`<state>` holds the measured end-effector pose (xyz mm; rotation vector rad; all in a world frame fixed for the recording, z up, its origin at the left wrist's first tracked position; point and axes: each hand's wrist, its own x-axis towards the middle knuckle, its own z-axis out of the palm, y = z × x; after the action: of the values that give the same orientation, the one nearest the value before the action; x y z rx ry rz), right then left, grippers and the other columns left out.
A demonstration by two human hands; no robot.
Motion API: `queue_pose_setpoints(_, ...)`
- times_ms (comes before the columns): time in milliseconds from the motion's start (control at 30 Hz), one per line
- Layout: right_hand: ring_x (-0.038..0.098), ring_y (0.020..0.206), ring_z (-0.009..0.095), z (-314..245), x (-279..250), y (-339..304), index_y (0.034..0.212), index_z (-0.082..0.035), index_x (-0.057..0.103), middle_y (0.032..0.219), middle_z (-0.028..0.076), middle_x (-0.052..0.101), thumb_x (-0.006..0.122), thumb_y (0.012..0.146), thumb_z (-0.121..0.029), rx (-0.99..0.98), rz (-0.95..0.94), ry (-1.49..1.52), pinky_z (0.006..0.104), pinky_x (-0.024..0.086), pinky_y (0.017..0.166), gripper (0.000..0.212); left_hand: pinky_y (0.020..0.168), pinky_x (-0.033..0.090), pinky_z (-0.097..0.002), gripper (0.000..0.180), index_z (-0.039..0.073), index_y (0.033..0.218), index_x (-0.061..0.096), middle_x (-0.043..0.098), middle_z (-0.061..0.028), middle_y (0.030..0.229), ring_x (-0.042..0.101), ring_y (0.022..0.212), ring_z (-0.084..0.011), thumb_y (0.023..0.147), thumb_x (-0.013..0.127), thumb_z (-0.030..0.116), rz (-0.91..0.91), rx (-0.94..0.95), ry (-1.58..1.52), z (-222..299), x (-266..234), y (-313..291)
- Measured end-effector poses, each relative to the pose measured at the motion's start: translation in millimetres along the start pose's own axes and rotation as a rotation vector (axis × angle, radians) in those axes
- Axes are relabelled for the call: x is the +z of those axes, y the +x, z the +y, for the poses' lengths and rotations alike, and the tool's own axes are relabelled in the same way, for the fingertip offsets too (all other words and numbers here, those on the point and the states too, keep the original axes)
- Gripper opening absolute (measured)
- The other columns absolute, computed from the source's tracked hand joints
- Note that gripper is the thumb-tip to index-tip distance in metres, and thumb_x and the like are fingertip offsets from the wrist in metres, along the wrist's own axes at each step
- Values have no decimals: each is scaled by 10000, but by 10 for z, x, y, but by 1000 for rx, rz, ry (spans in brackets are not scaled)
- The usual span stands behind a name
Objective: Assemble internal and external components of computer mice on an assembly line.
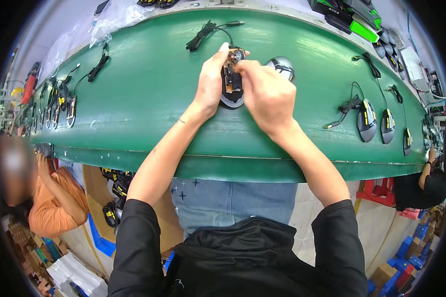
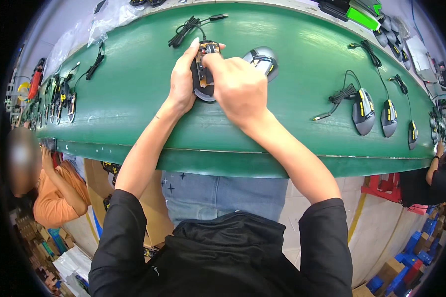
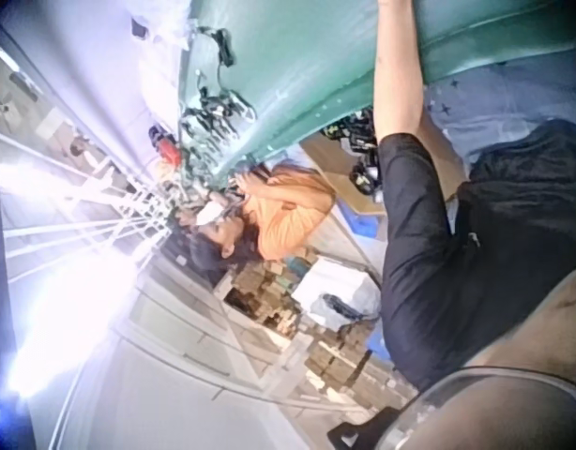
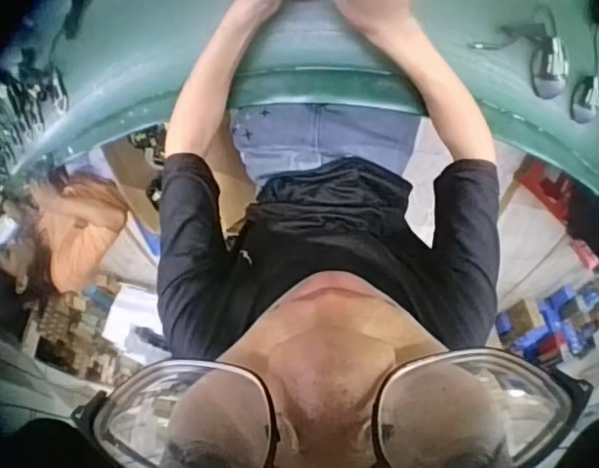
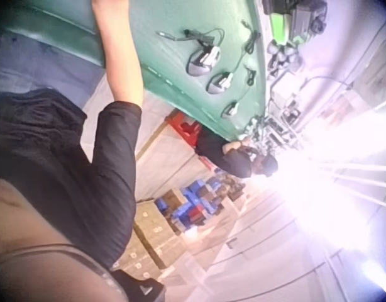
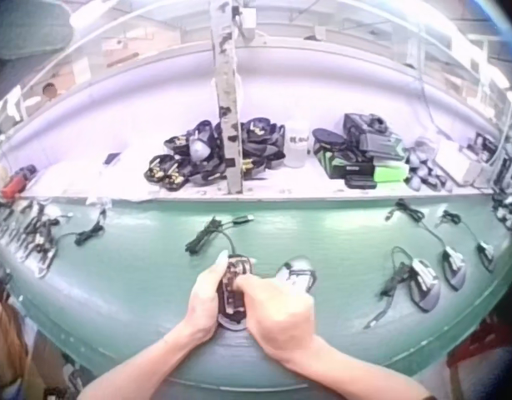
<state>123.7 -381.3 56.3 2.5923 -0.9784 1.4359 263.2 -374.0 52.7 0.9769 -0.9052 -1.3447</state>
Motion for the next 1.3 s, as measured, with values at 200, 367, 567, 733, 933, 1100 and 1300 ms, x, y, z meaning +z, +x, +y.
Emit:
queue_pose_setpoints(200, 585, 1049, 329, -271, 125, -73, 1190, 0, 562, 1156, 197, 614, 570, 773, 17, -113, -252, -155, 395, 503, 860, 417, 705, 468, -255, 250, 7, 1044, 615, 604, -38, 870, 575, 785, -107, 867, 644, 180, 117, 28, 110, 58, -215, -31)
queue_pose_setpoints(367, 541, 1195, 342, 256, -195, 133, 1199, -100, 628, 1214, 147, 629, 577, 703, 71, -109, -454, 226, 420, 463, 981, 527, 645, 572, -338, 223, 13, 1012, 532, 612, -105, 861, 661, 718, -219, 847, 656, 98, 116, 29, -78, 130, -333, 90)
queue_pose_setpoints(567, 357, 1382, 344, 889, -628, 183, 1291, -147, 595, 1440, 134, 473, 690, 595, -25, 81, -889, 334, 440, 352, 1110, 713, 669, 619, -455, 195, -4, 1037, 494, 602, -155, 856, 698, 780, -338, 889, 563, 103, 62, -30, -128, 139, -316, 70)
queue_pose_setpoints(733, 558, 1119, 364, 911, -521, 132, 1209, -119, 647, 1282, 117, 610, 687, 638, 3, 127, -735, 151, 403, 449, 988, 585, 725, 615, -451, 152, 7, 992, 518, 628, -157, 869, 697, 849, -334, 902, 562, 121, 60, -98, -12, 167, -211, 41)
queue_pose_setpoints(933, 648, 838, 338, 667, -225, 55, 1107, -122, 676, 868, 123, 700, 764, 692, -388, 275, -472, -76, 439, 536, 786, 501, 777, 607, -468, 254, -39, 1137, 531, 613, -175, 1064, 672, 956, -352, 923, 570, 91, 68, -36, -22, 139, -263, 23)
queue_pose_setpoints(1100, 644, 714, 317, 494, -174, 88, 1175, -119, 645, 789, 164, 679, 741, 759, -424, 434, -213, 57, 408, 534, 700, 525, 753, 601, -422, 240, -14, 1124, 538, 622, -130, 1023, 681, 882, -283, 917, 592, 94, 40, -15, -55, 53, -195, 45)
queue_pose_setpoints(1300, 600, 662, 265, 20, 37, 37, 1343, -106, 548, 795, 128, 654, 718, 821, -369, 294, -92, 107, 370, 507, 653, 608, 1008, 425, -380, 431, 49, 1268, 539, 611, -87, 1197, 582, 1090, -202, 1021, 351, 348, -90, -76, -411, 30, -188, -15)
